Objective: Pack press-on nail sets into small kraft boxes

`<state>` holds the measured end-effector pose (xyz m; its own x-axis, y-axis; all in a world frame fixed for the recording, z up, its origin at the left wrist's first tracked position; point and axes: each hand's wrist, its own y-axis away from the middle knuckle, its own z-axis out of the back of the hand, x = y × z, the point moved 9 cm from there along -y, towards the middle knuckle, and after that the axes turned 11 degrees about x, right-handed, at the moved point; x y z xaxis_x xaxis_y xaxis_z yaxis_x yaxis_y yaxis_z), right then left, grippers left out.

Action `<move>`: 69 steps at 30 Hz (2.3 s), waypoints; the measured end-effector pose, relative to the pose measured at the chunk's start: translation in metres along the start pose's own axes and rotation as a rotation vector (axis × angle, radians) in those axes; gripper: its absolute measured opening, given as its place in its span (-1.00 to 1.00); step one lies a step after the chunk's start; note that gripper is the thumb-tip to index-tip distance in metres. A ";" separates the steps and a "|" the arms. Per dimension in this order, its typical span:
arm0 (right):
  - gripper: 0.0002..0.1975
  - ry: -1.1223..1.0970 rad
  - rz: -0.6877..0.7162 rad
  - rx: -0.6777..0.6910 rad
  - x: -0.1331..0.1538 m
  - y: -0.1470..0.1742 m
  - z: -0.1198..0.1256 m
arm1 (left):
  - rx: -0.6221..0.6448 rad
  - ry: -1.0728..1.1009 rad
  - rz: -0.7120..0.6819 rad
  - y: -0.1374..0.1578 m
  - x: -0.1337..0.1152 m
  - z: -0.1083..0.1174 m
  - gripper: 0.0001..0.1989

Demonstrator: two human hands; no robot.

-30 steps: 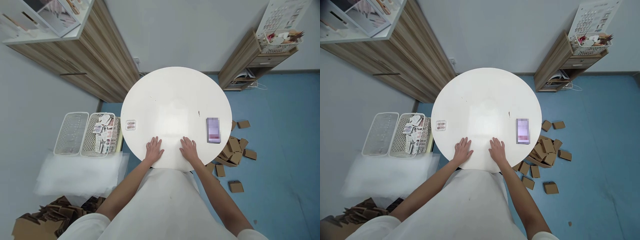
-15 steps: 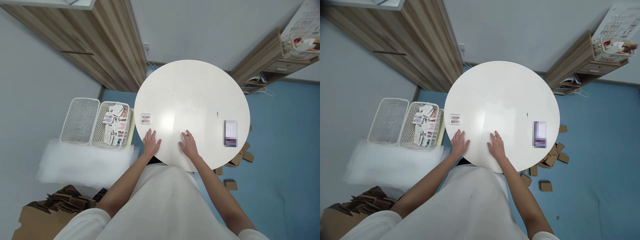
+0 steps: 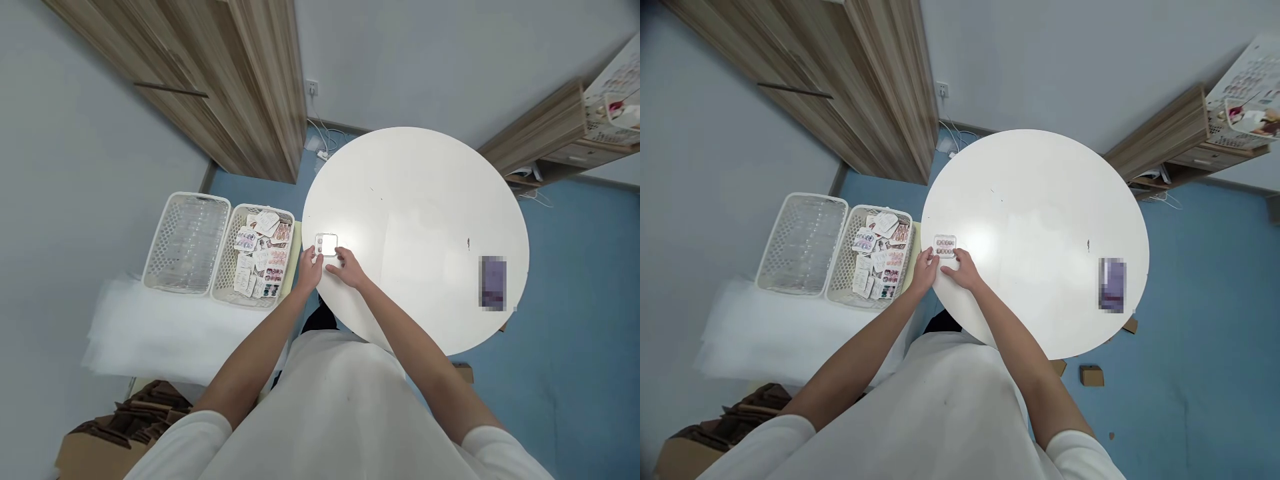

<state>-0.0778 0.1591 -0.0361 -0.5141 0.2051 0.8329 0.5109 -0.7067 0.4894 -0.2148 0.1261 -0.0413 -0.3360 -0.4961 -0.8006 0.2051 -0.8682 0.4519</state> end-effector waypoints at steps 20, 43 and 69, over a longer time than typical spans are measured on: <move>-0.58 -0.022 0.068 -0.290 -0.102 0.173 0.110 | 0.228 0.156 -0.178 0.086 -0.058 -0.164 -0.68; -0.59 0.458 -0.012 -0.112 -0.148 0.213 0.093 | 0.286 -0.328 -0.201 0.131 -0.040 -0.218 -0.63; -0.62 0.974 0.008 -0.015 -0.119 0.181 0.091 | 0.473 -1.013 -0.744 0.132 -0.070 -0.237 -0.39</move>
<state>0.1386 0.0682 -0.0229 -0.8588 -0.4449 0.2541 0.5115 -0.7157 0.4755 0.0534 0.0490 -0.0184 -0.7977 0.4805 -0.3644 -0.5884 -0.7526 0.2957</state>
